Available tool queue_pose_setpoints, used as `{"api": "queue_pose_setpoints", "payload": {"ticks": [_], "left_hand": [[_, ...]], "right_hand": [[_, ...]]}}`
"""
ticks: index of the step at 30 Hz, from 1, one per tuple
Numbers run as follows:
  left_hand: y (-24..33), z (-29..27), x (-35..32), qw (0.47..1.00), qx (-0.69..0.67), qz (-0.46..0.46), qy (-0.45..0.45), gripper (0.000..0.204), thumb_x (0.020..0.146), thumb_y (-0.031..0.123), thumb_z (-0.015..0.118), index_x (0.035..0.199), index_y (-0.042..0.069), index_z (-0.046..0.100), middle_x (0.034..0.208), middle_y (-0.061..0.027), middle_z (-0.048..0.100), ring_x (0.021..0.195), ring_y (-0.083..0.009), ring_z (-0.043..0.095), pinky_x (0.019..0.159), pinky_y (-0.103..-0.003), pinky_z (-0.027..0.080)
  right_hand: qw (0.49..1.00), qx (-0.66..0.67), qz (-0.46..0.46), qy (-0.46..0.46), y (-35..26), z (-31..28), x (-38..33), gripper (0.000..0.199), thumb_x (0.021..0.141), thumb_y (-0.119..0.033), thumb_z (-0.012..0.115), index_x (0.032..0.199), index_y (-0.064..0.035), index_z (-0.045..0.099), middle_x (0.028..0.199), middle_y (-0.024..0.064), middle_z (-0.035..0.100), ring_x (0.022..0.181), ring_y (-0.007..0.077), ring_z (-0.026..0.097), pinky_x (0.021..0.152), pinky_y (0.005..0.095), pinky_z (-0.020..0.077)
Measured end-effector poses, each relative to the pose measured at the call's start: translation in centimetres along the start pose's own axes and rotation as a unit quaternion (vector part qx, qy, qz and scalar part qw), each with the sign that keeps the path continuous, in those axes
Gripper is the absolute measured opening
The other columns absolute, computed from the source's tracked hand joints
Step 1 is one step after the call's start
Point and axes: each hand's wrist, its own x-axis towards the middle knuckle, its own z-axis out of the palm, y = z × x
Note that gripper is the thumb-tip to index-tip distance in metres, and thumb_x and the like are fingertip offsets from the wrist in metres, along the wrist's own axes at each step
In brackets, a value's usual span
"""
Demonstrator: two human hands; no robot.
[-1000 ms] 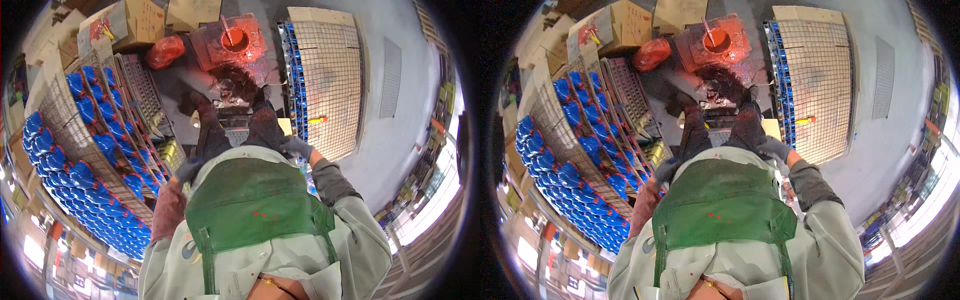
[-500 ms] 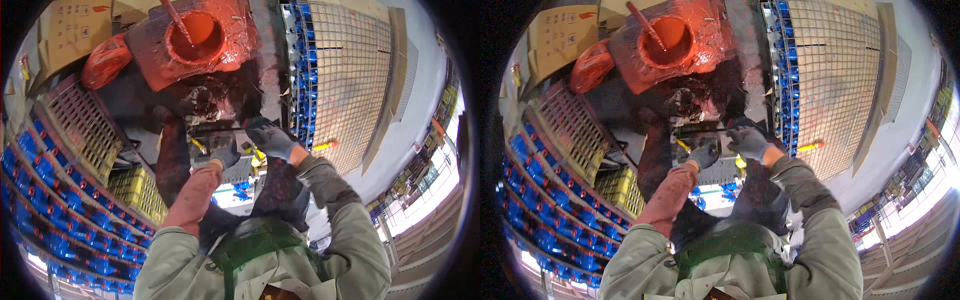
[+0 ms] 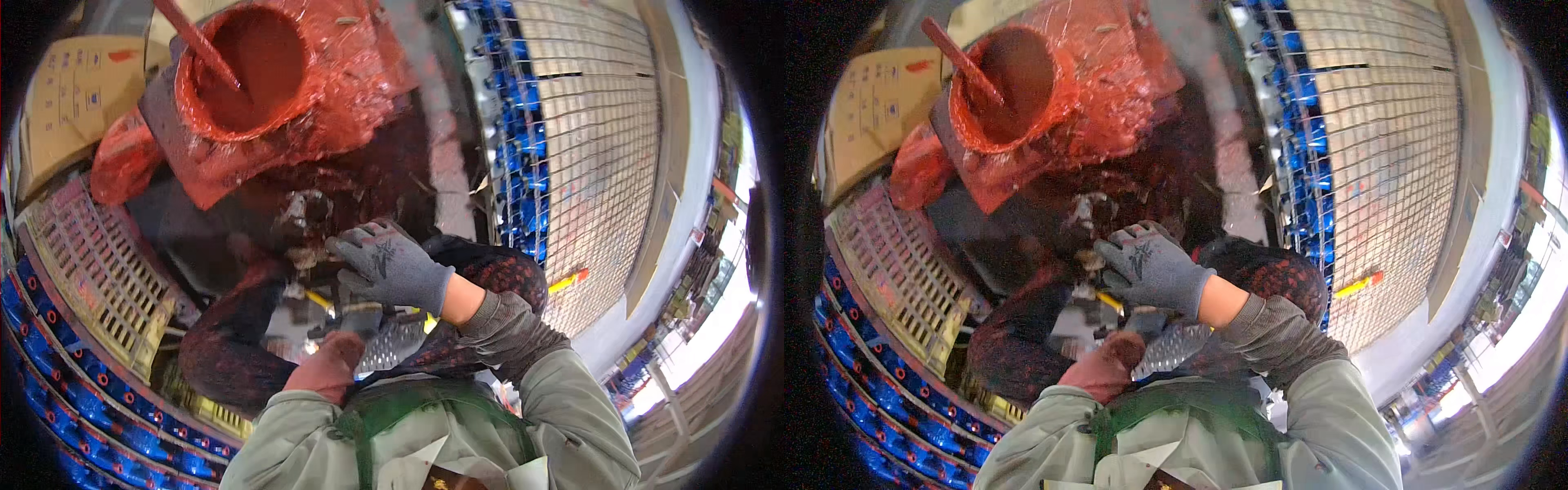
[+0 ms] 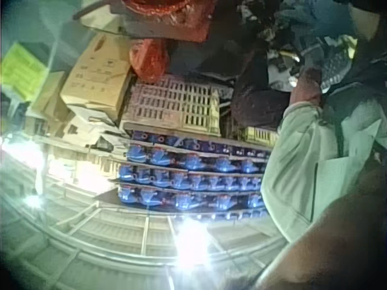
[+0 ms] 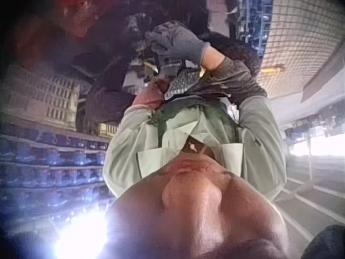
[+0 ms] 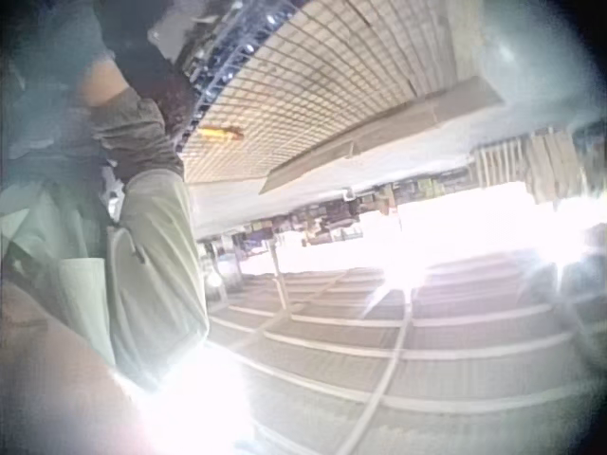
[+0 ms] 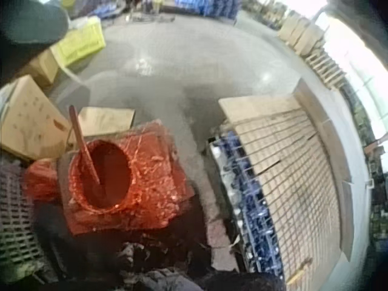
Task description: The person applies red paint to blue industrial components using a paint brush, then places each painted component onto a drying rack.
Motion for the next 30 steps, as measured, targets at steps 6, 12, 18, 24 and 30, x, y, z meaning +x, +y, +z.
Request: {"api": "queue_pose_setpoints", "payload": {"ticks": [6,12,18,24,30], "left_hand": [[-0.3,0.7,0.6,0.996,0.085,-0.02,0.01,0.066,0.085,0.052,0.057,0.137,0.012,0.053,0.121,-0.0223,0.064,0.113,-0.0333,0.063,0.095,-0.045,0.049],[-1.5,1.7,2.0,0.977,0.172,-0.087,0.091,0.064,0.085,0.052,0.056,0.136,0.012,0.054,0.12,-0.022,0.064,0.112,-0.0336,0.063,0.095,-0.045,0.049],[-0.6,1.8,0.9,0.944,0.266,-0.122,0.152,0.063,0.086,0.051,0.055,0.135,0.012,0.055,0.12,-0.0217,0.064,0.112,-0.0338,0.063,0.095,-0.045,0.049],[-0.8,0.7,0.0,0.921,0.306,-0.129,0.203,0.061,0.086,0.051,0.054,0.134,0.012,0.055,0.12,-0.0214,0.064,0.112,-0.0341,0.063,0.095,-0.045,0.049],[-1.1,-0.8,-1.1,0.909,0.31,-0.141,0.241,0.06,0.087,0.051,0.053,0.133,0.012,0.056,0.119,-0.0212,0.064,0.111,-0.0344,0.063,0.095,-0.045,0.049]], "right_hand": [[0.985,-0.164,0.011,0.049,-0.2,-1.3,-3.5,0.049,0.088,-0.037,0.058,0.126,-0.0069,0.055,0.112,0.0187,0.061,0.107,0.0361,0.057,0.097,0.0481,0.0416],[0.965,-0.162,-0.081,0.189,-2.8,2.2,-7.8,0.042,0.088,-0.038,0.057,0.118,-0.0083,0.059,0.097,0.0145,0.063,0.094,0.0329,0.061,0.086,0.0462,0.0453],[0.842,-0.177,-0.107,0.499,-3.2,0.2,-17.5,0.031,0.084,-0.034,0.062,0.101,-0.0082,0.064,0.086,0.0134,0.064,0.082,0.0318,0.063,0.076,0.0446,0.0498],[0.693,-0.08,0.19,0.691,5.1,2.8,-35.8,0.024,0.091,-0.017,0.06,0.111,-0.0066,0.069,0.099,0.0148,0.071,0.088,0.0229,0.071,0.076,0.0319,0.0543],[0.719,-0.219,0.458,0.475,16.9,4.6,-45.1,0.025,0.092,-0.032,0.055,0.112,-0.0215,0.066,0.101,0.0135,0.07,0.092,0.0336,0.068,0.079,0.0449,0.0533]]}}
